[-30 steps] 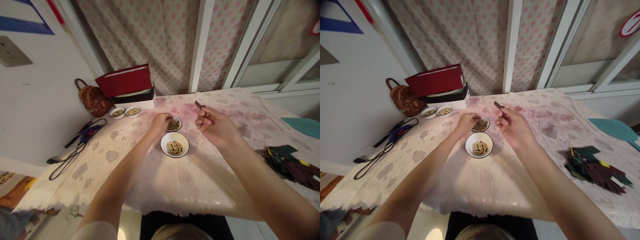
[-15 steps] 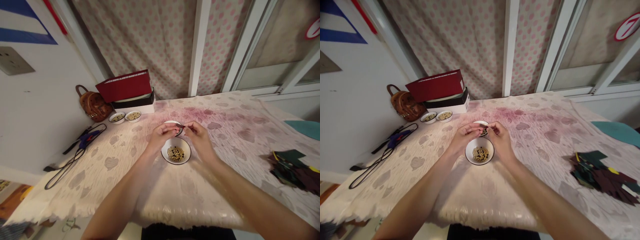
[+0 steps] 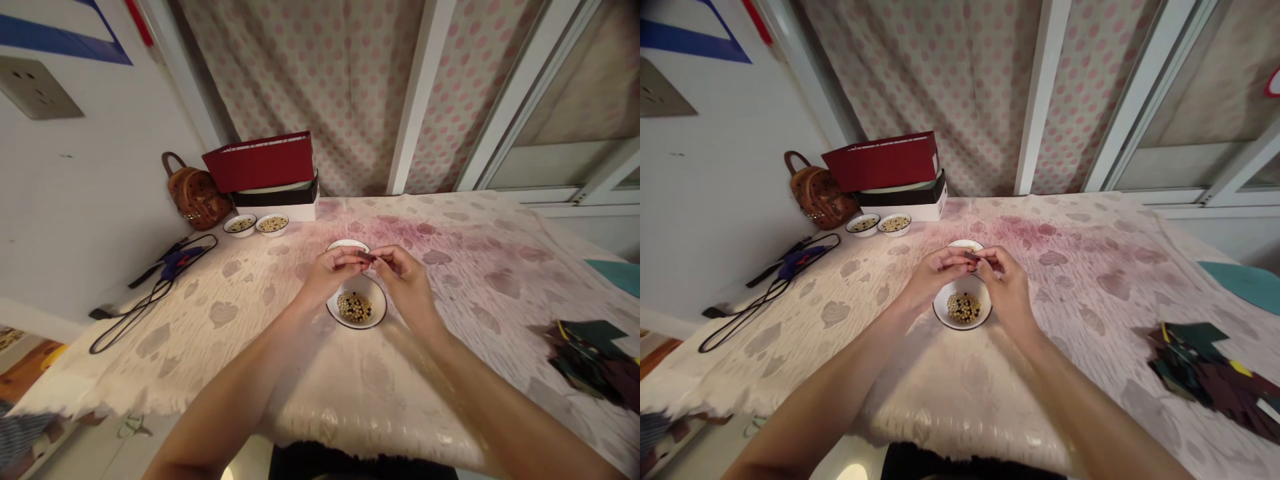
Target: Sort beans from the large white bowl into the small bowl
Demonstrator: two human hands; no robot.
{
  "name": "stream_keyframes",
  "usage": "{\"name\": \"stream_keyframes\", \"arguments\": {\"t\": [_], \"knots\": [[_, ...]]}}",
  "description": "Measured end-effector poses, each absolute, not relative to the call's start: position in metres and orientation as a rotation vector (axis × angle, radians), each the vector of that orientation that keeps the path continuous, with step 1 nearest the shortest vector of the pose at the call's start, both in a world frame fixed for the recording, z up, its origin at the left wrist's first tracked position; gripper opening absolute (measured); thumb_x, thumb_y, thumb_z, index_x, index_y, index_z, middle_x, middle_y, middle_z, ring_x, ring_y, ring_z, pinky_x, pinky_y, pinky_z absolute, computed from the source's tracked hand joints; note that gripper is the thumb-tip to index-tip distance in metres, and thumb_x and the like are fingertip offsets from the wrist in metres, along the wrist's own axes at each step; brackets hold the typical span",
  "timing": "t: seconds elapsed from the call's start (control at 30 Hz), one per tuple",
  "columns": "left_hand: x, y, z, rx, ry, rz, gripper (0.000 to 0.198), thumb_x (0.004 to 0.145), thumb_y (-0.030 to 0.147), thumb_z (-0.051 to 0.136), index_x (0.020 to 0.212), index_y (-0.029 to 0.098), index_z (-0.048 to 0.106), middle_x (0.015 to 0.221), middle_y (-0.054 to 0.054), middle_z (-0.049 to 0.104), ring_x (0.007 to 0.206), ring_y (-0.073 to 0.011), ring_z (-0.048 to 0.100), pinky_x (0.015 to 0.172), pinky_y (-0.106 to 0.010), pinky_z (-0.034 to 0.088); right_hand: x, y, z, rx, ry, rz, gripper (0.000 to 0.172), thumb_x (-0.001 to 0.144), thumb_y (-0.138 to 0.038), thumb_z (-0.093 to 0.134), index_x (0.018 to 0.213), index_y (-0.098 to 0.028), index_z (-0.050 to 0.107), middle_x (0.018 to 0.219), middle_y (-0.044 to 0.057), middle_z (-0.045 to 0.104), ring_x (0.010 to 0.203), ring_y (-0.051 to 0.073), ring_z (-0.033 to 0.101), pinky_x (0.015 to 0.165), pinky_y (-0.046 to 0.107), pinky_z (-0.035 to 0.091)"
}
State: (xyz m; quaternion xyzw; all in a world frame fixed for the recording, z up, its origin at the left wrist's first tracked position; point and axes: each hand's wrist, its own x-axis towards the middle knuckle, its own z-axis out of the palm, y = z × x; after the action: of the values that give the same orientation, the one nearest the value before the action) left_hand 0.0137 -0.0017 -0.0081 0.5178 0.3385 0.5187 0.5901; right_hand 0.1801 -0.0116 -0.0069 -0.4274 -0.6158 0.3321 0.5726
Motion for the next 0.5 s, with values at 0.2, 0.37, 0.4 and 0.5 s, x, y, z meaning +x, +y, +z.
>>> {"name": "stream_keyframes", "arguments": {"t": [0.2,0.37,0.4,0.5], "knots": [[0.0133,-0.002,-0.0087,1.229,0.807,1.206,0.037,0.08,0.019,0.08,0.115,0.018,0.071,0.096,-0.006,0.078,0.098,-0.0197,0.074,0.102,-0.041,0.052,0.18,-0.0115,-0.0085,-1.004,-1.502,0.758,0.008,0.092,-0.027,0.062,0.095,-0.025,0.07,0.095,0.002,0.074,0.088,0.02,0.067,0.084,0.038,0.051],[0.0139,-0.0026,-0.0087,1.231,0.826,1.209,0.035,0.08,0.018,0.078,0.114,0.019,0.072,0.092,-0.004,0.076,0.094,-0.0187,0.073,0.101,-0.041,0.053,0.1807,-0.0122,-0.008,-1.013,-1.543,0.731,0.01,0.093,-0.027,0.061,0.097,-0.025,0.07,0.095,0.003,0.075,0.089,0.021,0.068,0.087,0.04,0.051],[0.014,-0.0028,-0.0086,1.228,0.824,1.21,0.034,0.08,0.018,0.078,0.113,0.019,0.072,0.092,-0.004,0.076,0.094,-0.0185,0.073,0.101,-0.041,0.053,0.1808,-0.0125,-0.0077,-1.018,-1.546,0.73,0.011,0.093,-0.027,0.06,0.098,-0.025,0.07,0.095,0.003,0.075,0.089,0.021,0.068,0.087,0.04,0.051],[0.014,-0.0032,-0.0086,1.234,0.83,1.21,0.034,0.08,0.017,0.077,0.114,0.019,0.072,0.094,-0.004,0.077,0.095,-0.019,0.073,0.101,-0.042,0.053,0.1807,-0.0132,-0.0069,-1.028,-1.552,0.717,0.011,0.093,-0.026,0.06,0.098,-0.025,0.07,0.095,0.003,0.075,0.089,0.021,0.068,0.088,0.041,0.051]]}}
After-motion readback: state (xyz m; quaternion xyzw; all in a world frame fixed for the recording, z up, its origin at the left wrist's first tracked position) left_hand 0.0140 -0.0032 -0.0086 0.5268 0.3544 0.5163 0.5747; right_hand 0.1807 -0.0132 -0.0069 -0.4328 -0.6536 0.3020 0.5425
